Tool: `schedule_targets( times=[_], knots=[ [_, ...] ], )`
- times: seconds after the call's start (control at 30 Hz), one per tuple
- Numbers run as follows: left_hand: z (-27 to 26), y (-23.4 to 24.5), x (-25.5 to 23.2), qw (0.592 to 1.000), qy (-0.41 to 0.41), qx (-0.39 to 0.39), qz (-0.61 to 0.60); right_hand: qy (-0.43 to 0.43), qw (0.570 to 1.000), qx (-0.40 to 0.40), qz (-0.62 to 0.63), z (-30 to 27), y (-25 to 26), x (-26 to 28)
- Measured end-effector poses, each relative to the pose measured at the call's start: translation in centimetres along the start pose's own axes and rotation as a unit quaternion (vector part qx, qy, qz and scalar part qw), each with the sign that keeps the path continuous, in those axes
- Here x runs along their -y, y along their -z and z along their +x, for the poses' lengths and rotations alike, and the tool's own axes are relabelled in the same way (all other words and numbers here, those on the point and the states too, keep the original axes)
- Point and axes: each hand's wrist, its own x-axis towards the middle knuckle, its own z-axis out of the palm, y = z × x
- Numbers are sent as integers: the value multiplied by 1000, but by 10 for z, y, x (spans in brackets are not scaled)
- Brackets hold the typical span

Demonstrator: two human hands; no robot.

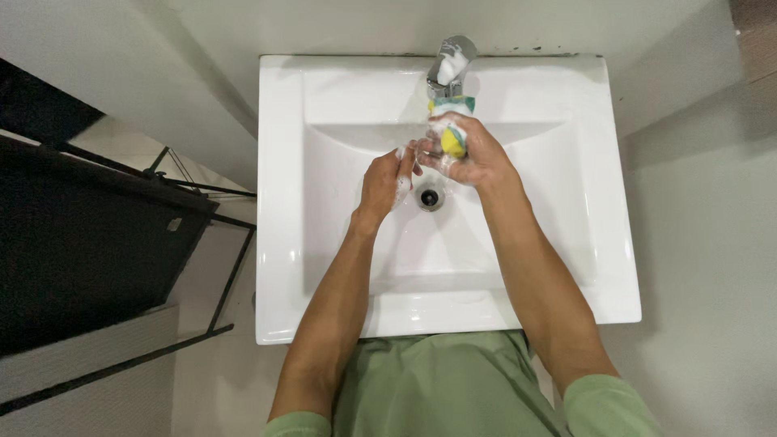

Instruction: The person scrubs a white bathroom sink using a yellow sponge. They apply soap to the sponge and scrub the basin, faucet, and surrounding surfaces. The person rinses the sponge and continues scrubbing different areas of the sink.

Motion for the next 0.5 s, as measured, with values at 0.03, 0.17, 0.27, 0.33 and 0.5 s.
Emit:
schedule_targets(
  times=[0.03, 0.17, 0.27, 0.33, 0.5],
  knots=[
    [0, -2, 2, 1000, 5, 3, 2, -3, 1000, 24, 2, 2, 3, 1],
    [1, 1, -6, 1000, -23, 8, -5, 1, 996, 85, 30, 41, -1, 24],
    [0, 1, -9, 1000, 12, 14, -17, 6, 993, 105, 50, 43, 3, 24],
    [0, 2, -7, 999, -1, 10, -30, 19, 993, 107, 53, 35, -2, 23],
    [2, -6, 13, 999, -34, -1, -4, 23, 998, 14, 61, 3, -11, 4]
  ],
)
